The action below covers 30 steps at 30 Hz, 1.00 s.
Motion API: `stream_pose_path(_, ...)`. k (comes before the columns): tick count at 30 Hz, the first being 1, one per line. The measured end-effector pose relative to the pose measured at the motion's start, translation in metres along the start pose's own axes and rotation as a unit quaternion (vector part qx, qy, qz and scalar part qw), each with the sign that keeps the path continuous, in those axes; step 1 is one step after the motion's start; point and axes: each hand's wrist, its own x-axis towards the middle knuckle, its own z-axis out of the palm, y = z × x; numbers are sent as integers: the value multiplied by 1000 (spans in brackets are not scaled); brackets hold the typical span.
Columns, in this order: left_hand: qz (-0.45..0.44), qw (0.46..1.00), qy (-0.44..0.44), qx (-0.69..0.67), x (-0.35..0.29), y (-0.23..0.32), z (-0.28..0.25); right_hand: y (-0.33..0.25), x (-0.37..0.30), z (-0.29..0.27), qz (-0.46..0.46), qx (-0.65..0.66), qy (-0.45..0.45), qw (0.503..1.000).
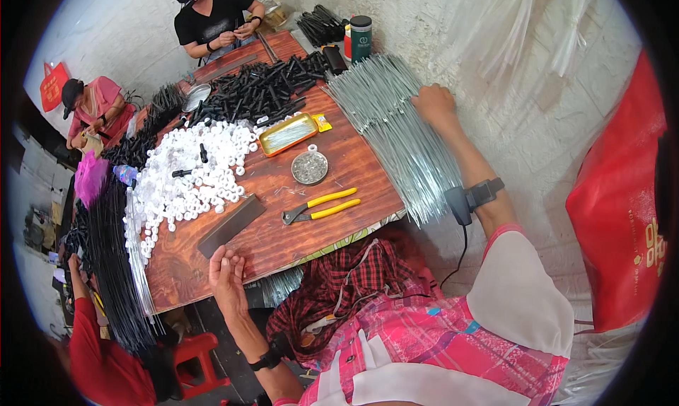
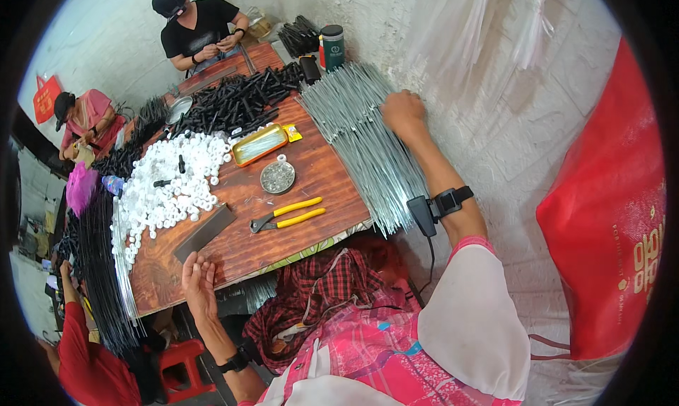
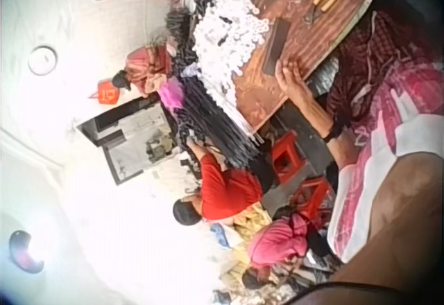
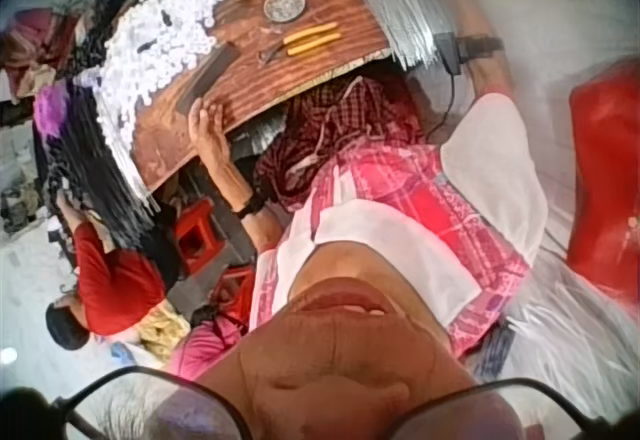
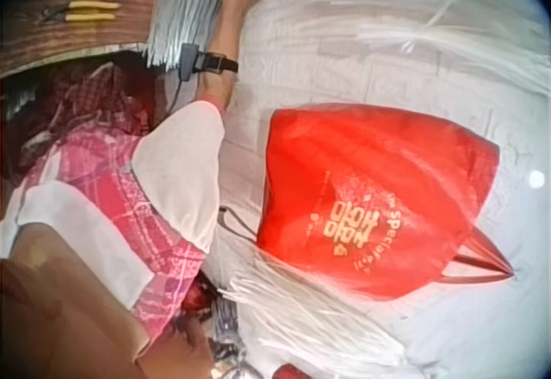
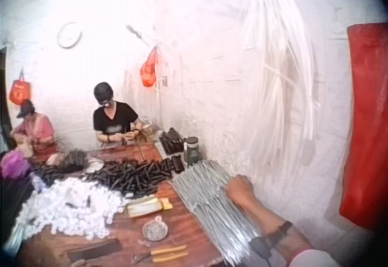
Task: Assemble umbrella components by inserting metal ribs into a plastic center piece and securing them with pliers.
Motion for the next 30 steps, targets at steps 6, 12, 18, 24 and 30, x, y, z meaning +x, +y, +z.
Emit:
stream_pose_path(6,-5,999,-14,-46,-3,1,-1,9,-12,15,-7,-9,16,1000)
stream_pose_path(12,-9,999,-27,-39,0,2,-6,13,-17,-13,28,47,-56,997)
stream_pose_path(18,-4,998,-38,-55,0,2,-4,9,-5,-16,82,106,-94,987)
stream_pose_path(24,-1,997,-33,-69,-3,0,-9,17,3,0,76,92,-75,990)
stream_pose_path(30,3,997,-40,-71,-2,-1,-13,0,0,-6,-12,6,-43,999)
